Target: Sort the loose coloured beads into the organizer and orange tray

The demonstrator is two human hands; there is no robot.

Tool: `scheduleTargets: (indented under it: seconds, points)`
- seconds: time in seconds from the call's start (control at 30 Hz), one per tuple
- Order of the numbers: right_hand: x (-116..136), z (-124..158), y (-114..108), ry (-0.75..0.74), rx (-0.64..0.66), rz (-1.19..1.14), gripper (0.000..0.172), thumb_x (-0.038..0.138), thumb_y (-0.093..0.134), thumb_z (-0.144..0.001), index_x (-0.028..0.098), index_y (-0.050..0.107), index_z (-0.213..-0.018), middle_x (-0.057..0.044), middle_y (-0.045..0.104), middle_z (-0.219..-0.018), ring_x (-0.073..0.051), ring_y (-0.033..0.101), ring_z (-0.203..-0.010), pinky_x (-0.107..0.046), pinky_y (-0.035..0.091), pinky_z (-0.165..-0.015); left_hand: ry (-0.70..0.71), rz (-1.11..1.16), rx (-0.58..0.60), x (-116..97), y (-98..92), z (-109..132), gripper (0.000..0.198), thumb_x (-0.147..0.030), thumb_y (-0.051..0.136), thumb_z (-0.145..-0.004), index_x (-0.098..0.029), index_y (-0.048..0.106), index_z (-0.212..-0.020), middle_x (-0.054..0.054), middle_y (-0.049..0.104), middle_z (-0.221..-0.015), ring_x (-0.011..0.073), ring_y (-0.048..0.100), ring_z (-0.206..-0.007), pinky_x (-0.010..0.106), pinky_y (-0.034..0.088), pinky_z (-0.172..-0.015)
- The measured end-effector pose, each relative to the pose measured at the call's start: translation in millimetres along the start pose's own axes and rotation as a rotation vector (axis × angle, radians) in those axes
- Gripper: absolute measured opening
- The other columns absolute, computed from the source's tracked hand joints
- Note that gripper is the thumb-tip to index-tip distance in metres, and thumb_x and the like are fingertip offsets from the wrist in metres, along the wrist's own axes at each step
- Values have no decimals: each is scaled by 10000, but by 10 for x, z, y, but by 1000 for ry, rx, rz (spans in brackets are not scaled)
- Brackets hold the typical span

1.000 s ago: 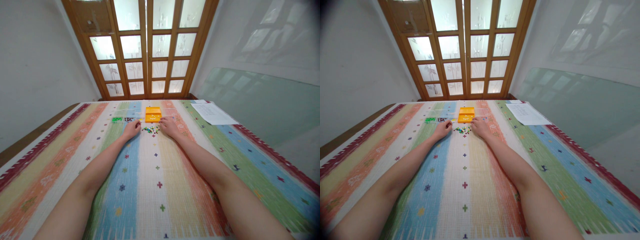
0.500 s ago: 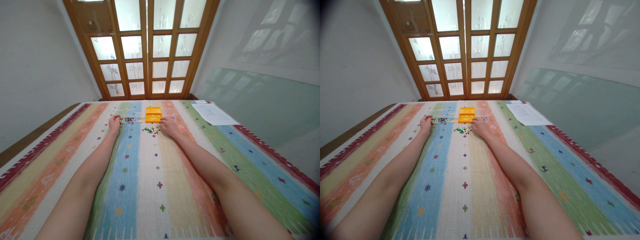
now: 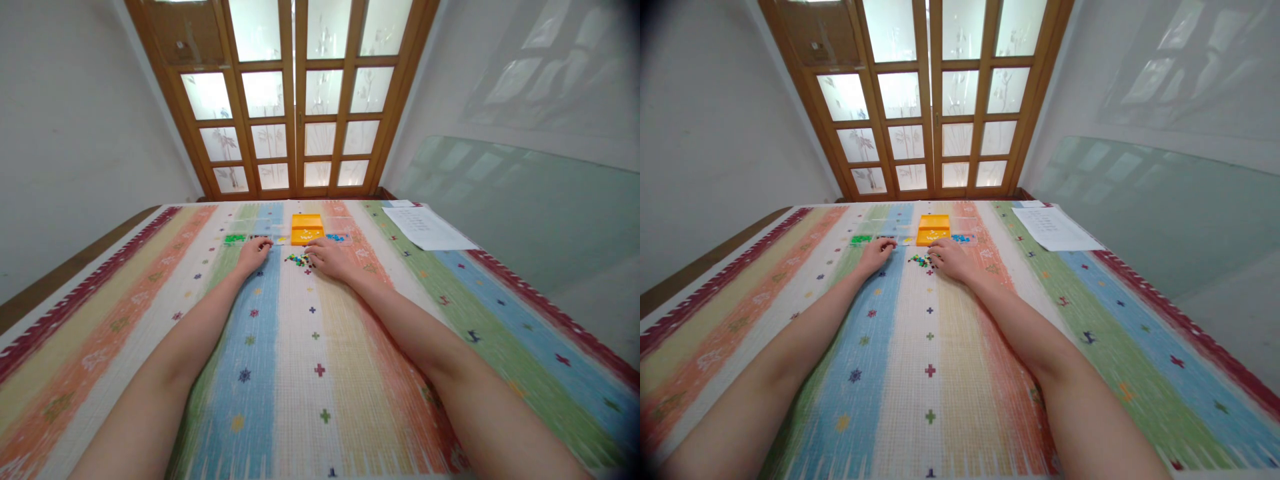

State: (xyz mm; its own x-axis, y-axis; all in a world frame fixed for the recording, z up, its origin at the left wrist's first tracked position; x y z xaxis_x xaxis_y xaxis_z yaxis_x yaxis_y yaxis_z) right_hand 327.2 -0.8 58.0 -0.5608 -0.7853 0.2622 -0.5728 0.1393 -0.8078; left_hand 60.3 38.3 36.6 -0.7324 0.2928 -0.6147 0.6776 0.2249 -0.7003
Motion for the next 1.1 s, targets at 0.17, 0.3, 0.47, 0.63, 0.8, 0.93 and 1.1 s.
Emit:
scheduleTargets:
  seconds: [0.17, 0.3, 0.47, 0.63, 0.8, 0.93, 1.1]
  points:
    - [421, -61, 212, -144, 154, 21, 369, 384, 512, -1090, 261, 693, -1387, -93, 614, -1496, -268, 501, -1426, -495, 378, -1211, 132, -98, 35, -190, 163, 55, 265, -249, 546, -961, -213, 789, -1061, 66, 789, -1082, 242, 698, -991, 371, 527, -967]
    - [552, -61, 401, -176, 272, 57, 438, 423, 504, -1090, 274, 621, -1485, -87, 530, -1595, -295, 377, -1532, -555, 264, -1272, 129, -89, 40, -136, 182, 49, 264, -225, 542, -964, -208, 791, -1050, 69, 789, -1074, 246, 700, -1005, 373, 530, -968]
    - [522, -38, 500, -146, 330, 56, 439, 390, 440, -1110, 280, 602, -1503, -68, 558, -1578, -300, 351, -1556, -602, 173, -1295, 130, -91, 47, -134, 184, 56, 265, -230, 537, -967, -203, 787, -1050, 71, 790, -1075, 249, 702, -999, 375, 529, -964]
    - [517, -18, 484, -166, 309, 28, 421, 366, 444, -1110, 279, 619, -1484, -58, 580, -1558, -284, 362, -1556, -582, 195, -1296, 143, -91, 52, -179, 182, 73, 265, -232, 530, -965, -206, 783, -1041, 67, 790, -1082, 243, 696, -999, 364, 520, -947]
    - [386, -23, 365, -141, 194, 22, 355, 351, 466, -1107, 276, 729, -1332, -64, 619, -1506, -278, 417, -1518, -553, 304, -1256, 186, -76, 129, -260, 196, 120, 225, -258, 558, -944, -204, 768, -1000, 52, 773, -1001, 212, 671, -892, 326, 505, -842]
    - [217, -31, 302, -104, 86, 16, 302, 309, 512, -1085, 249, 796, -1171, -83, 692, -1389, -282, 521, -1416, -517, 390, -1200, 294, -98, 279, -418, 286, 198, 154, -294, 633, -893, -202, 746, -944, 30, 720, -862, 189, 616, -783, 303, 465, -746]
    - [75, -43, 260, -41, -6, -9, 254, 259, 564, -1051, 250, 817, -1073, -92, 737, -1258, -269, 617, -1243, -481, 464, -1110, 389, -124, 356, -538, 349, 238, 126, -301, 654, -891, -206, 734, -913, 34, 713, -882, 191, 610, -815, 315, 456, -786]
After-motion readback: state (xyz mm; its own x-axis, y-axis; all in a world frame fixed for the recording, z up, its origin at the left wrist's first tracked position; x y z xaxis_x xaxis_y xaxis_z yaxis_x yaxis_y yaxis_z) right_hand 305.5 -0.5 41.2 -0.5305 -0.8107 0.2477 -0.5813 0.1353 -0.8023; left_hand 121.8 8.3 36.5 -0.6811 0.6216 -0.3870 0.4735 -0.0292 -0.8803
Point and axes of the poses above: each hand's wrist, its own z-axis away from the middle knuckle, its own y-axis out of the palm, x = y × z, the point moved 7 cm from there along -z, towards the middle knuckle
